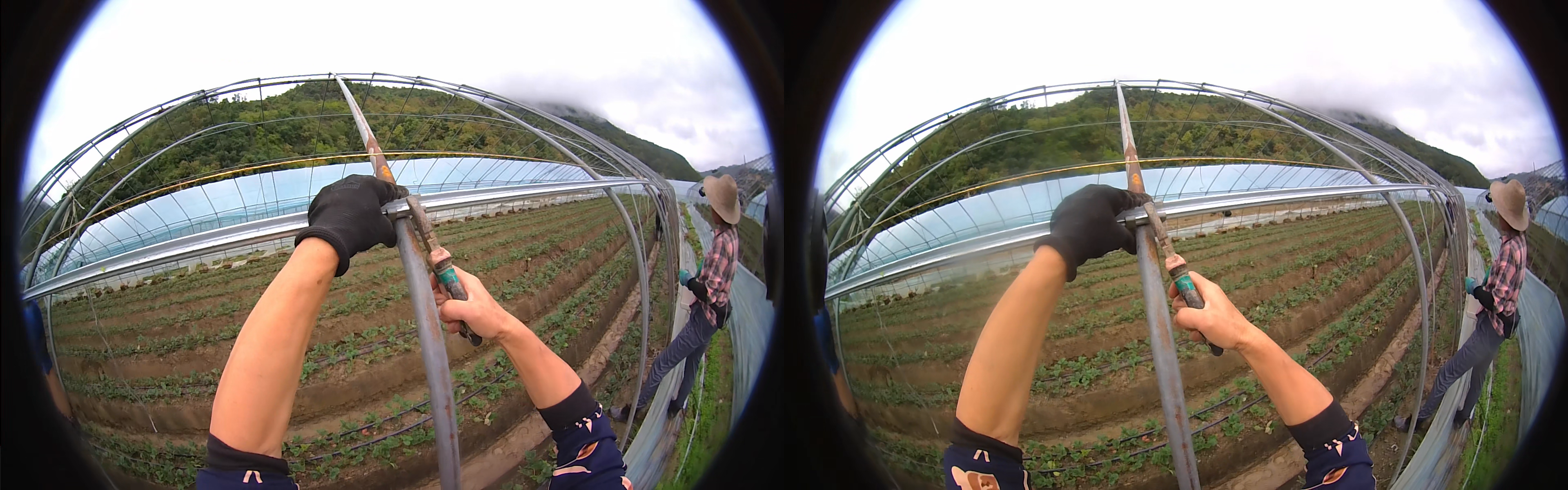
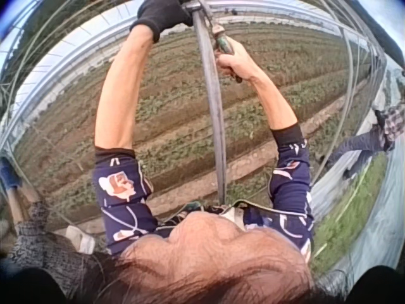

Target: The person secures metal rods to a greenhouse frame using pliers and small fasteners. They repeatedly position rods, clamp them, and tighten connections along the curved structure.

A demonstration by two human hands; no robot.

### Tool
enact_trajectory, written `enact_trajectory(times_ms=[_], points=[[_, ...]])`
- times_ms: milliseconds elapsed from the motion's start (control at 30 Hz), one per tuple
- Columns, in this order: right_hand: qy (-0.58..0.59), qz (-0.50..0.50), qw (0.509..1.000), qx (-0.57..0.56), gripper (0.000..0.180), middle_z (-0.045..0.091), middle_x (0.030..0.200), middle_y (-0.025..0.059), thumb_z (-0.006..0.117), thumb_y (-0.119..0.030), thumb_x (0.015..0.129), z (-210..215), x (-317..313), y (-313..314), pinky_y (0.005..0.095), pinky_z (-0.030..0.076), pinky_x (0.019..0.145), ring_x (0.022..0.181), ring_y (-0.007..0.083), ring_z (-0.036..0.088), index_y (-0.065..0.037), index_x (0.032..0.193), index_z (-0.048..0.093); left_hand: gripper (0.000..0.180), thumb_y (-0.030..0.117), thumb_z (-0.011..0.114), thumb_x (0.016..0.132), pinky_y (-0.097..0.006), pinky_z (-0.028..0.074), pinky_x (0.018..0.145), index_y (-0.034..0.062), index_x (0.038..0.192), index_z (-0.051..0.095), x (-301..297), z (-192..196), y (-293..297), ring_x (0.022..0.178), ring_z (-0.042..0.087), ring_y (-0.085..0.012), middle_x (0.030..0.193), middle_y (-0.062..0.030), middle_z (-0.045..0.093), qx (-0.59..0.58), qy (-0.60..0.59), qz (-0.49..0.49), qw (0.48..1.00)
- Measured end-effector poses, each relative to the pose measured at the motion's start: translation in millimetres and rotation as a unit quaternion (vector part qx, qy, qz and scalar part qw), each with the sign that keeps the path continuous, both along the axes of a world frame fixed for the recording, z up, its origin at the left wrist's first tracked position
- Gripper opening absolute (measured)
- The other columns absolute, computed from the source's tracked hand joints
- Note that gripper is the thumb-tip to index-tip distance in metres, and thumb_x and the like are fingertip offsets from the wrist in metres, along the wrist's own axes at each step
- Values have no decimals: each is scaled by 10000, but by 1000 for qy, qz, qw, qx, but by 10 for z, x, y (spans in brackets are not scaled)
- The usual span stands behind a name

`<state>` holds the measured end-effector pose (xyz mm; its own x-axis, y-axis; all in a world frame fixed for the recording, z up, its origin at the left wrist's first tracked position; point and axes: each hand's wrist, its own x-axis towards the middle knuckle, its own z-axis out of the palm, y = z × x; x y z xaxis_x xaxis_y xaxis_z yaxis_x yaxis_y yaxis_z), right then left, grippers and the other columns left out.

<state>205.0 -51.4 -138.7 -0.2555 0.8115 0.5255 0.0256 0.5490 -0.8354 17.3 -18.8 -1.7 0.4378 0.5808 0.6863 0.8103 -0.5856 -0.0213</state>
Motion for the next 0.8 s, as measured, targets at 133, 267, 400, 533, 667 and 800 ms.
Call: enact_trajectory(times_ms=[133, 267, 400, 533, 667, 800], points=[[50, 5, 989, 139, 329, 443, 807, -16, 591, -66, 731, -117, -88, -18, 269, 402, 525, 617, 77, 429, -60, 1036, 467, 508, 254, 796, 574, -384, 524, 790, 213, 1072, 702, -32, 24, 2, 891, 669, -256, 943, -87, 702, -3, 7, 7, 1000], [18, -23, 999, -34, 319, 444, 814, -16, 600, -47, 715, 35, 27, 43, 259, 405, 508, 605, 75, 429, -64, 1001, 458, 507, 253, 774, 588, -390, 528, 808, 217, 1088, 694, -5, 67, -45, 908, 668, -255, 959, -88, 700, -36, 17, 8, 999], [61, -16, 997, 41, 305, 452, 781, -10, 591, -58, 714, 33, 57, -166, 256, 399, 501, 586, 75, 433, -56, 987, 455, 519, 256, 782, 588, -383, 523, 823, 220, 1097, 691, -36, 41, -65, 928, 663, -253, 973, -82, 697, -24, 5, 13, 1000], [-16, -26, 999, -32, 330, 437, 812, -3, 592, -39, 700, 48, 69, 66, 257, 401, 508, 578, 71, 426, -54, 996, 447, 554, 265, 795, 579, -380, 523, 828, 225, 1120, 684, -10, 53, -63, 930, 662, -250, 984, -82, 696, -45, 17, 12, 999], [26, -42, 999, 22, 286, 454, 782, 8, 602, -72, 712, 179, 23, -204, 279, 391, 496, 569, 96, 437, -59, 954, 450, 599, 263, 816, 561, -371, 517, 841, 221, 1143, 679, -23, 39, -34, 933, 661, -249, 983, -80, 697, -32, 11, -6, 999], [35, 1, 997, -64, 314, 422, 781, -7, 582, -8, 711, 78, 37, 40, 260, 373, 494, 578, 77, 410, -65, 979, 429, 602, 272, 824, 556, -368, 514, 844, 219, 1138, 683, -5, 30, -15, 944, 659, -245, 990, -74, 698, -43, -4, -7, 999]])
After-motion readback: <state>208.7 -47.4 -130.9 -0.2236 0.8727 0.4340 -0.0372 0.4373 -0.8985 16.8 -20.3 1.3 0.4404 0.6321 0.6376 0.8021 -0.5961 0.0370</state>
